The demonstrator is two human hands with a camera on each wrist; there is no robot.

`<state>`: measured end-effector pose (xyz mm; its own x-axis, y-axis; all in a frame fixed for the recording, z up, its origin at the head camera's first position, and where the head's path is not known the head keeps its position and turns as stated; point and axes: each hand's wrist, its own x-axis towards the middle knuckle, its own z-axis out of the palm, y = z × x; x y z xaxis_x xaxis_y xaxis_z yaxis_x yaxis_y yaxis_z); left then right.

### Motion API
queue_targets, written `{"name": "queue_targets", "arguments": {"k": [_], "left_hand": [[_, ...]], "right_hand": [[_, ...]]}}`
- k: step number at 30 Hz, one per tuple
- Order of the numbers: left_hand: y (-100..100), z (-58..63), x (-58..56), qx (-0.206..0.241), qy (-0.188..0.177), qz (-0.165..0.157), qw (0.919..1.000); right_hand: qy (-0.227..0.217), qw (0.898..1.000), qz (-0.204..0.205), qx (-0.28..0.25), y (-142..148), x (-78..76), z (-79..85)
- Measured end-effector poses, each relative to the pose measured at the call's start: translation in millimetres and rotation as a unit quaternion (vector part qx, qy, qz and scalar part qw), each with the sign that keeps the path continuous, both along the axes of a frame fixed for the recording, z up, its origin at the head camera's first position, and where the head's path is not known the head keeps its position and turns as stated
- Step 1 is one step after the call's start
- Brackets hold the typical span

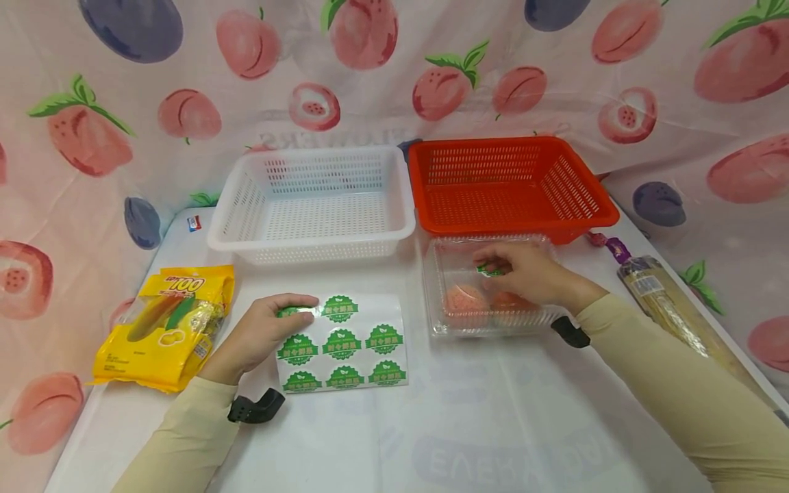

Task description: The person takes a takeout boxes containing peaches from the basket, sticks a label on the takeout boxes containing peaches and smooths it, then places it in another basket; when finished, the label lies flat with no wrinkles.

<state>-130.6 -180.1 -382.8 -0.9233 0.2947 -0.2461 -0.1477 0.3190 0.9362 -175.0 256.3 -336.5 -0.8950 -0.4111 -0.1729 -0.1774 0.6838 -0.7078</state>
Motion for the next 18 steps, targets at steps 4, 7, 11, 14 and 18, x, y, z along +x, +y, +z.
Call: {"name": "queue_targets", "arguments": {"k": [4,7,11,14,18], "left_hand": [[-0.9,0.2,0.5,0.002,-0.002,0.001,1.0],[-1.5,0.1,0.7,0.004,-0.002,0.003,1.0],[-2.2,-0.3,1.2,0.002,0.003,0.003,1.0],[-2.5,-0.8,1.2,0.003,0.006,0.004,1.0],[-2.6,-1.5,0.9,0.003,0.007,0.007,0.9999]], "right_hand": [[0.004,1.0,0.006,0.011,1.0,0.8,2.1],[0.01,1.0,0.002,0.023,3.1,0.4,3.8],[0.028,0.999,-0.01,0.046,7.8,-0.8,5.9],[0.026,0.997,-0.027,0.06,12.6,-0.5,7.9],[0.012,0.996,-0.046,0.072,17.6,2.2,9.4]]}}
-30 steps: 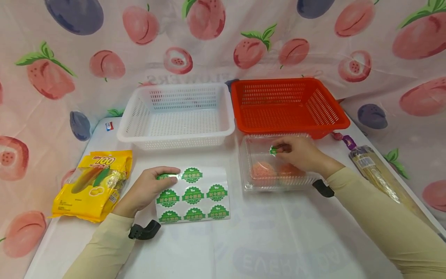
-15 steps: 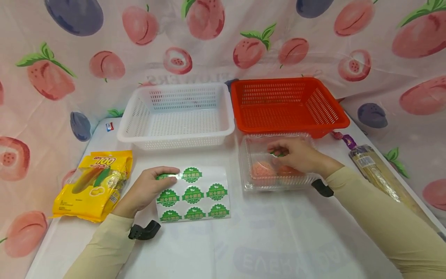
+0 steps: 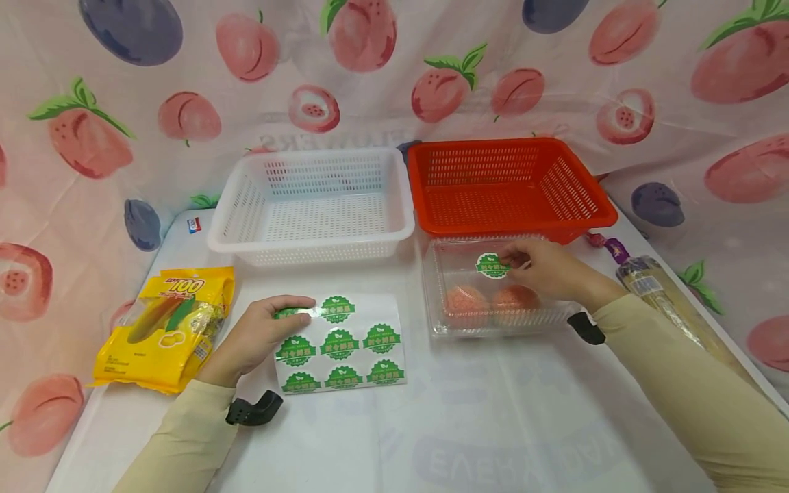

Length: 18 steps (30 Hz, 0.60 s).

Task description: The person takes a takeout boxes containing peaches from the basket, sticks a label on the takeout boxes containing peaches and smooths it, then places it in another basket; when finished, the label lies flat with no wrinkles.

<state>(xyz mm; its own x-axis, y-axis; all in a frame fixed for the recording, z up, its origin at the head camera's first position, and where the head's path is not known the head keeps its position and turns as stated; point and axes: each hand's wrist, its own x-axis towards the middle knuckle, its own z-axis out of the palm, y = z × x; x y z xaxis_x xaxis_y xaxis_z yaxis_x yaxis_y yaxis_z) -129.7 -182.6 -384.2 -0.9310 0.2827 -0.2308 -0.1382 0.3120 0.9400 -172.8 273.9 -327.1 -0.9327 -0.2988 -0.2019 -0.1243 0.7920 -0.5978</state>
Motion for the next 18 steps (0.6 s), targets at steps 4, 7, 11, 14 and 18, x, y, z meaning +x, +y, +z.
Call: {"name": "queue_targets", "arguments": {"k": [4,7,11,14,18], "left_hand": [[-0.2,-1.8,-1.0,0.003,-0.006,0.004,1.0],[-0.8,-4.4,-2.9,0.007,-0.017,0.009,0.9998],[-1.3,-9.7,-6.7,0.006,-0.032,0.016,0.9993],[-1.8,-12.8,-10.3,-0.008,-0.035,0.02,0.9992],[-2.3,-16.7,-16.3,-0.023,-0.032,0.024,0.9989]], "right_hand": [[0.006,1.0,-0.004,0.014,2.1,1.6,-1.0],[0.027,0.999,-0.002,0.022,1.3,0.9,-3.6],[0.047,0.999,0.001,0.025,-0.6,0.1,-6.0],[0.045,0.999,-0.003,0.027,-0.8,0.1,-6.8],[0.047,0.998,-0.009,0.027,-0.7,-0.2,-8.8]]}}
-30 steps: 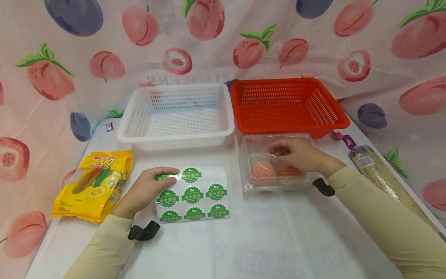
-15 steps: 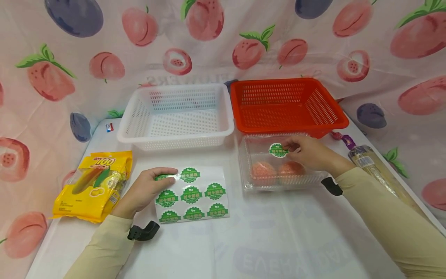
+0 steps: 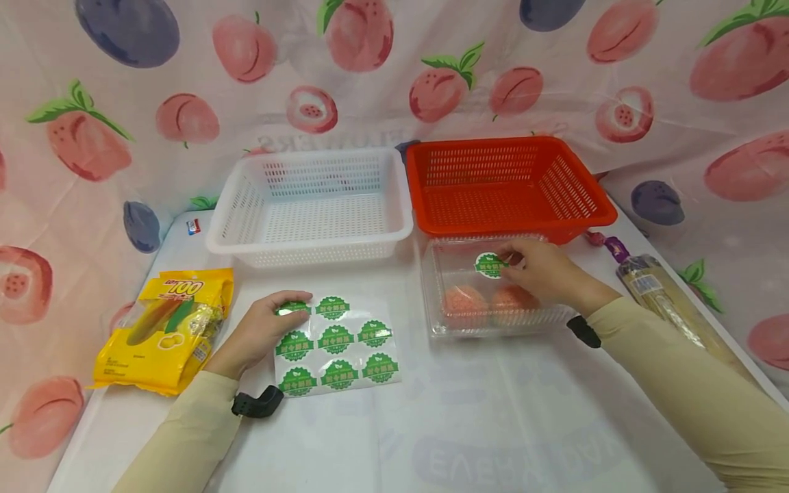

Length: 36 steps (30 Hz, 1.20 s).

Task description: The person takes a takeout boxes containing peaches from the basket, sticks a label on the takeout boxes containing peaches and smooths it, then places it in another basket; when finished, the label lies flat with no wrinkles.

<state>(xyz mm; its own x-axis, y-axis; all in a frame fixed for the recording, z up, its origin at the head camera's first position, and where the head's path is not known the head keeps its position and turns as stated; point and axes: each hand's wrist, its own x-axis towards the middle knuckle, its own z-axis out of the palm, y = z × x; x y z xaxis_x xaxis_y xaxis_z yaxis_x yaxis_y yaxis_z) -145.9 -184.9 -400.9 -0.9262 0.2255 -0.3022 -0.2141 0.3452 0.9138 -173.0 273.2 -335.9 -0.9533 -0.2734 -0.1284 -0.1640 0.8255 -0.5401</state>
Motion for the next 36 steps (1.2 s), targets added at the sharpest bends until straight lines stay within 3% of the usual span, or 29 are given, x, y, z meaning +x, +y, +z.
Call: {"name": "queue_targets", "arguments": {"k": [8,14,17,20,24,27,30,36], "left_hand": [[1.6,-11.6,-10.4,-0.042,0.023,0.02,0.9987],[2.0,-16.5,-13.3,-0.083,0.029,0.028,0.9958],[2.2,-13.4,-12.8,-0.117,0.044,0.024,0.9918],[3.0,-7.0,-11.1,-0.172,0.07,0.016,0.9824],[8.2,6.2,-5.5,-0.216,0.106,0.006,0.9707],[18.4,16.6,2.5,-0.195,0.121,-0.005,0.9732],[36.4,22.4,13.2,-0.143,0.115,-0.025,0.9826],[79.2,19.1,23.3,-0.033,0.081,-0.056,0.9946]], "right_hand": [[0.038,0.999,0.024,0.022,-7.6,0.8,-3.0],[0.028,0.999,0.027,0.028,-13.4,-1.7,-3.4],[0.008,0.999,0.021,0.023,-11.4,-3.2,-1.6],[-0.011,1.0,0.007,0.016,-4.4,-1.3,2.7],[0.006,1.0,-0.011,0.001,13.4,7.0,10.5],[0.026,0.999,-0.029,-0.012,31.2,15.1,13.6],[0.033,0.998,-0.053,-0.01,49.1,25.0,10.9],[0.063,0.994,-0.074,-0.057,69.3,35.7,-5.8]]}}
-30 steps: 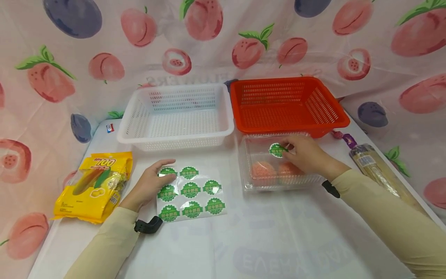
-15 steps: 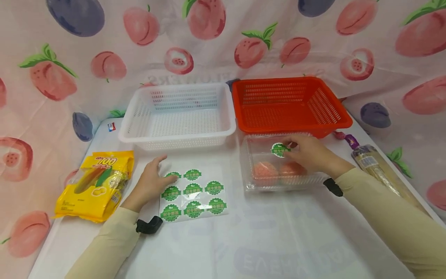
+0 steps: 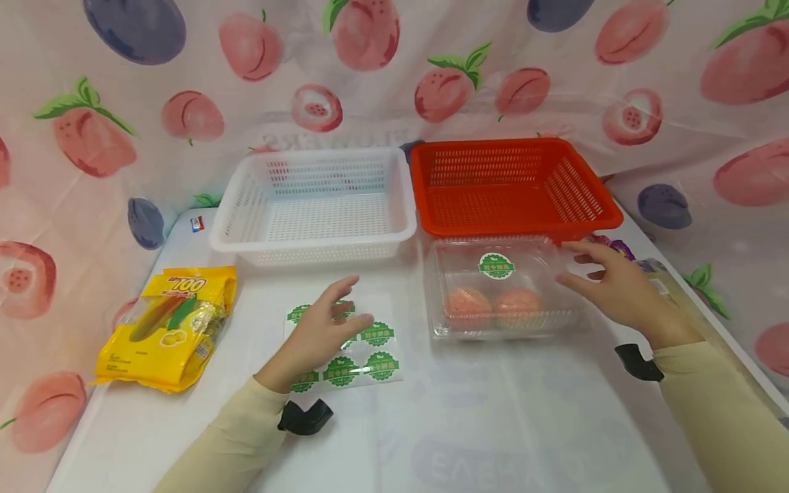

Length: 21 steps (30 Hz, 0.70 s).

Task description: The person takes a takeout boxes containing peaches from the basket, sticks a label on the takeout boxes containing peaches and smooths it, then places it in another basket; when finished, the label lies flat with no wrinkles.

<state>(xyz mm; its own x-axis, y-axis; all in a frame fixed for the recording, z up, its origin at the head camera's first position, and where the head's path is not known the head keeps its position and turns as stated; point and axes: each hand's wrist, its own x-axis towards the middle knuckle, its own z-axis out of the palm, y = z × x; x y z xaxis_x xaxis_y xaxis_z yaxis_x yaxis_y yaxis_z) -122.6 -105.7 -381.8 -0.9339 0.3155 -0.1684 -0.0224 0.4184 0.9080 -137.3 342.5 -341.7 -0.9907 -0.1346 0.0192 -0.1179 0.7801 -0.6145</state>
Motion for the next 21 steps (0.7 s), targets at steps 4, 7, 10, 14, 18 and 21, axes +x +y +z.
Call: {"name": "queue_targets", "arguments": {"k": [4,7,10,14,18,21], "left_hand": [[30.9,-4.8,-2.1,0.033,-0.017,-0.007,0.9993],[52.7,-7.4,-4.4,0.052,-0.028,-0.012,0.9982],[71.1,-9.0,-7.2,0.07,-0.042,-0.022,0.9964],[88.5,-10.7,-10.0,0.089,-0.045,-0.034,0.9944],[98.1,-11.3,-12.0,0.1,-0.046,-0.038,0.9932],[101.5,-9.8,-12.3,0.11,-0.055,-0.041,0.9915]], "right_hand": [[-0.001,1.0,0.009,-0.027,6.6,5.3,-12.5],[-0.036,0.999,0.009,-0.03,9.8,9.0,-18.5],[-0.08,0.996,0.013,-0.033,12.2,10.9,-22.8],[-0.119,0.992,0.029,-0.039,16.1,14.1,-26.9],[-0.172,0.982,0.043,-0.062,18.3,19.1,-24.6],[-0.205,0.973,0.049,-0.09,17.9,21.4,-20.8]]}}
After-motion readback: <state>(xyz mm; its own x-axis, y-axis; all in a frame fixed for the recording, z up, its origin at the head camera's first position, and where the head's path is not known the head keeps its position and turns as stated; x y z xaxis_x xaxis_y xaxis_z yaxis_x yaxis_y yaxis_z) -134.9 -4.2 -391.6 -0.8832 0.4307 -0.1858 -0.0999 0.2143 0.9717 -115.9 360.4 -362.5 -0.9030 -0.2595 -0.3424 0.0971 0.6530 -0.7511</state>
